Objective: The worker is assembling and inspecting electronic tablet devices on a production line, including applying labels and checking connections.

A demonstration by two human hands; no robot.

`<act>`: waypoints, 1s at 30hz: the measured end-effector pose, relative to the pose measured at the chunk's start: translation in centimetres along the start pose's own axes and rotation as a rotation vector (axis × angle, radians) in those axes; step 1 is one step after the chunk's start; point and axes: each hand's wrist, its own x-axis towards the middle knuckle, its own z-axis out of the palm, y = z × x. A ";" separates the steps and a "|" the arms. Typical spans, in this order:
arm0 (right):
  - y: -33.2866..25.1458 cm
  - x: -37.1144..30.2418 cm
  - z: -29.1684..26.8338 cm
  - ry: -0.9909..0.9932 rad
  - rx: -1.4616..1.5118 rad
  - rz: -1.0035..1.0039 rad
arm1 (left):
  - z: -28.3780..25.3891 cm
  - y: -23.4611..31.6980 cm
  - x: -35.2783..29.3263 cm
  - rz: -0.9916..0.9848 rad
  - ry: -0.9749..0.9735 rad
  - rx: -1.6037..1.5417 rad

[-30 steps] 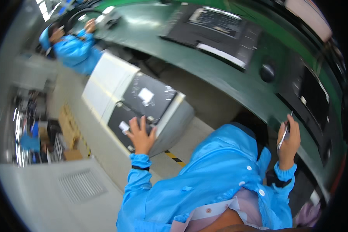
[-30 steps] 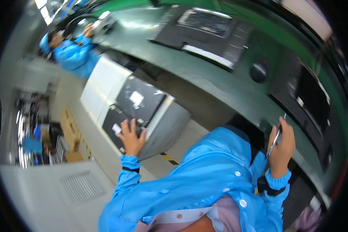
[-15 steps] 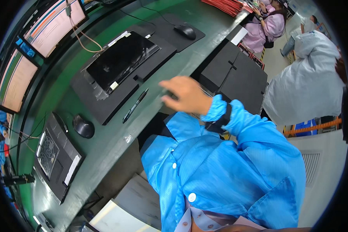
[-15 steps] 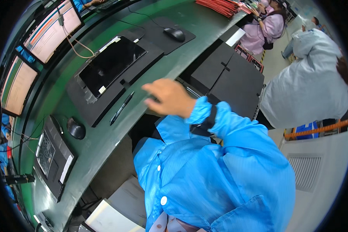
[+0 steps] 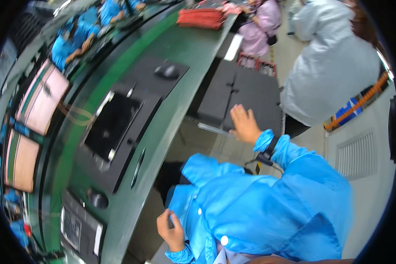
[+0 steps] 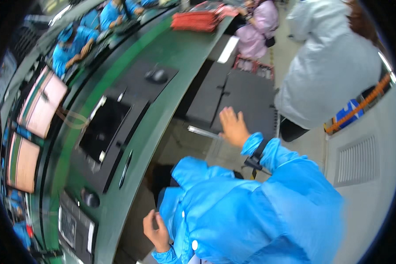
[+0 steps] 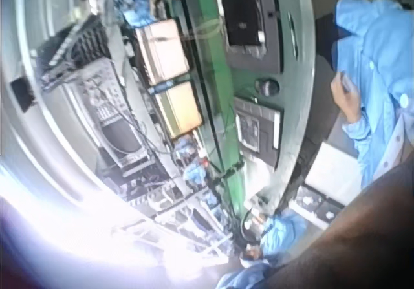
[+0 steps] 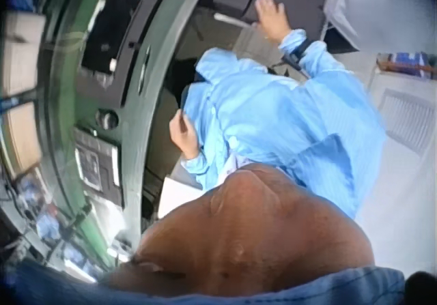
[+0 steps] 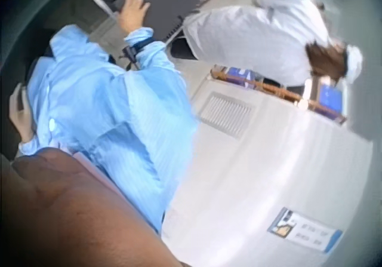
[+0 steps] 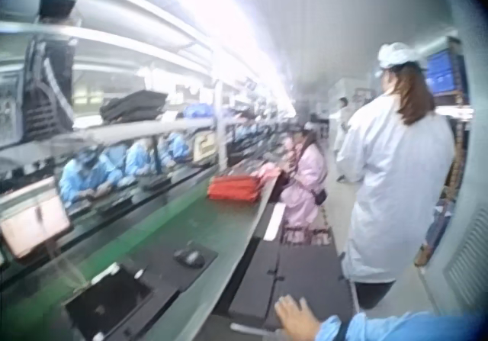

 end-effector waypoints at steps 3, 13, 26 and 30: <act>0.3 -1.8 -2.0 0.115 0.088 0.034 | 2.5 2.1 4.6 0.127 -0.290 -0.076; -0.3 -0.3 -18.5 0.999 0.329 -0.418 | 0.8 6.2 6.9 -0.025 -0.312 -0.645; -26.3 5.1 -21.9 0.549 1.166 -1.424 | -5.7 11.9 -11.2 -0.303 1.034 -1.024; -27.8 4.6 -20.3 0.374 1.175 -1.554 | -5.3 8.5 -18.6 -0.246 1.605 -1.101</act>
